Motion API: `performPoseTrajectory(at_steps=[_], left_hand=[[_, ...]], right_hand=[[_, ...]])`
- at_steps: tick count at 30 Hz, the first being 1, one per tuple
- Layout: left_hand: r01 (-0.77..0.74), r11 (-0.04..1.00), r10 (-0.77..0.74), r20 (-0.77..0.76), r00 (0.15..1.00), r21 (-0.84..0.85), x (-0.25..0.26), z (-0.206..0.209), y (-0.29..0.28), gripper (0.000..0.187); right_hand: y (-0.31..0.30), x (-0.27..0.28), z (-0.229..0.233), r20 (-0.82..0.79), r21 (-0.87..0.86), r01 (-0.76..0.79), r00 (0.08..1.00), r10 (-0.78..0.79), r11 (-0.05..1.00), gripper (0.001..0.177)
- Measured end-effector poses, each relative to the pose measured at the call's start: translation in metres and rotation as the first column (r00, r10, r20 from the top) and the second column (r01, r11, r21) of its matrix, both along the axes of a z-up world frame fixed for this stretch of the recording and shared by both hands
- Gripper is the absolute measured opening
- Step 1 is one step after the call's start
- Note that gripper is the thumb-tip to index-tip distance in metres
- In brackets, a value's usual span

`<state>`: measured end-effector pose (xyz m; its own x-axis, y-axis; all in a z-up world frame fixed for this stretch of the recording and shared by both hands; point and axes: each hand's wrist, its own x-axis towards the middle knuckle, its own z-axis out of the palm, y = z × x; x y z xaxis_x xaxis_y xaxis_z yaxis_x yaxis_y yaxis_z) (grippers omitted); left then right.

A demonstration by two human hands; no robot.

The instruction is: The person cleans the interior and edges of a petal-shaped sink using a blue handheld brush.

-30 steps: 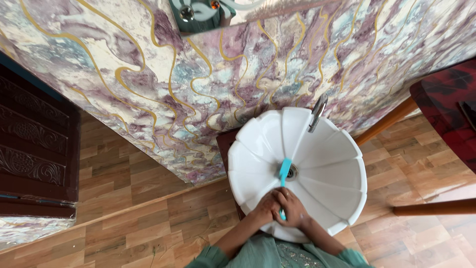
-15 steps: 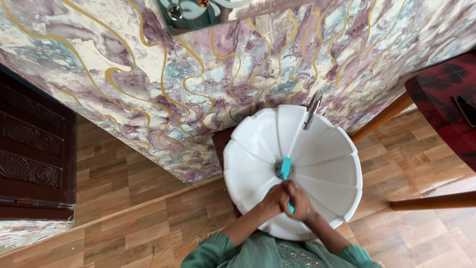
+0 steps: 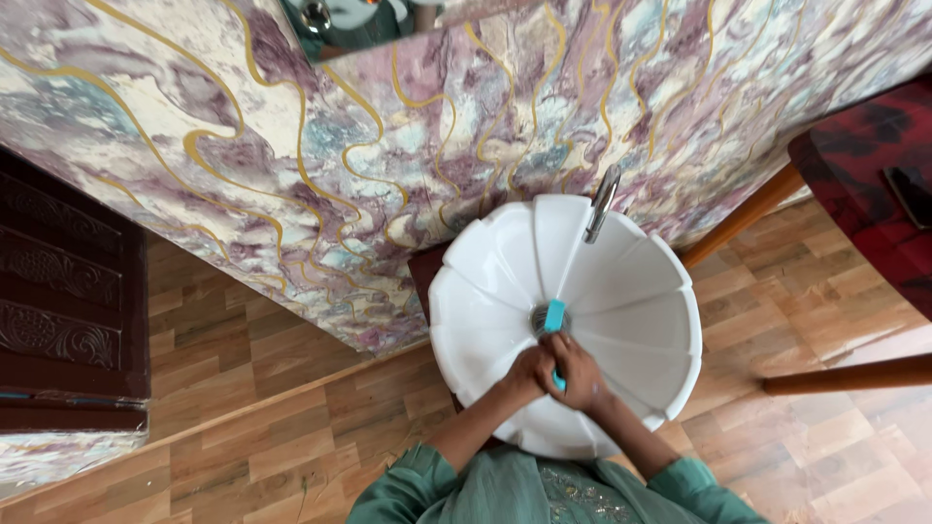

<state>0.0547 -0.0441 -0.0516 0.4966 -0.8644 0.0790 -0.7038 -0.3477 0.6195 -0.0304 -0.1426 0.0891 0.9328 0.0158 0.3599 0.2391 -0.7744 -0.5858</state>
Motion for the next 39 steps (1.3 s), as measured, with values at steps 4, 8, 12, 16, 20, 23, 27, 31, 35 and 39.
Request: performPoseTrajectory(at_steps=[4,8,12,16,20,23,27,31,35,39], left_hand=[[-0.013,0.998,0.001,-0.174,0.985,-0.064,-0.003,0.043,0.034,0.030],[0.186,0.973,-0.170,0.117,0.978,-0.138,-0.046,0.024,0.072,0.026],[0.062,0.987,-0.047,0.105,0.993,-0.146,-0.011,-0.027,0.049,0.022],[0.019,0.983,0.001,0.112,0.994,-0.182,-0.004,0.007,0.031,0.018],[0.108,0.993,-0.110,-0.040,0.993,-0.054,-0.056,0.062,0.068,0.022],[0.085,0.985,-0.097,0.079,0.992,0.149,-0.059,0.058,0.069,0.031],[0.000,0.979,0.085,0.409,0.909,-0.202,-0.032,0.035,0.052,0.042],[-0.012,0.999,0.023,0.247,0.969,-0.048,-0.029,0.073,0.040,0.025],[0.057,0.977,-0.065,0.031,0.997,0.207,-0.055,0.093,0.087,0.020],[-0.079,0.970,0.050,-0.132,0.990,-0.230,-0.012,0.025,0.056,0.025]], right_hand=[[0.002,-0.009,0.022,-0.301,0.011,-0.003,0.954,0.006,1.000,0.049],[0.037,-0.044,0.013,-0.172,0.152,-0.121,0.974,0.147,0.981,0.053],[0.032,-0.009,-0.014,-0.001,-0.019,-0.123,0.992,0.123,0.992,0.056],[0.009,0.001,0.004,-0.004,-0.058,-0.140,0.990,0.140,0.988,0.051],[0.021,-0.044,0.022,-0.226,0.115,-0.167,0.955,0.190,0.979,0.053],[0.035,-0.043,0.006,-0.051,0.184,-0.232,0.968,0.245,0.955,0.053],[0.019,-0.006,-0.022,0.224,-0.142,-0.213,0.944,0.241,0.967,0.060],[0.005,-0.017,-0.001,0.140,0.010,-0.205,0.969,0.201,0.979,0.054],[0.032,-0.036,0.000,-0.033,0.327,-0.268,0.955,0.294,0.906,0.055],[0.023,0.013,-0.049,0.170,0.222,-0.276,0.955,0.242,0.935,0.054]])
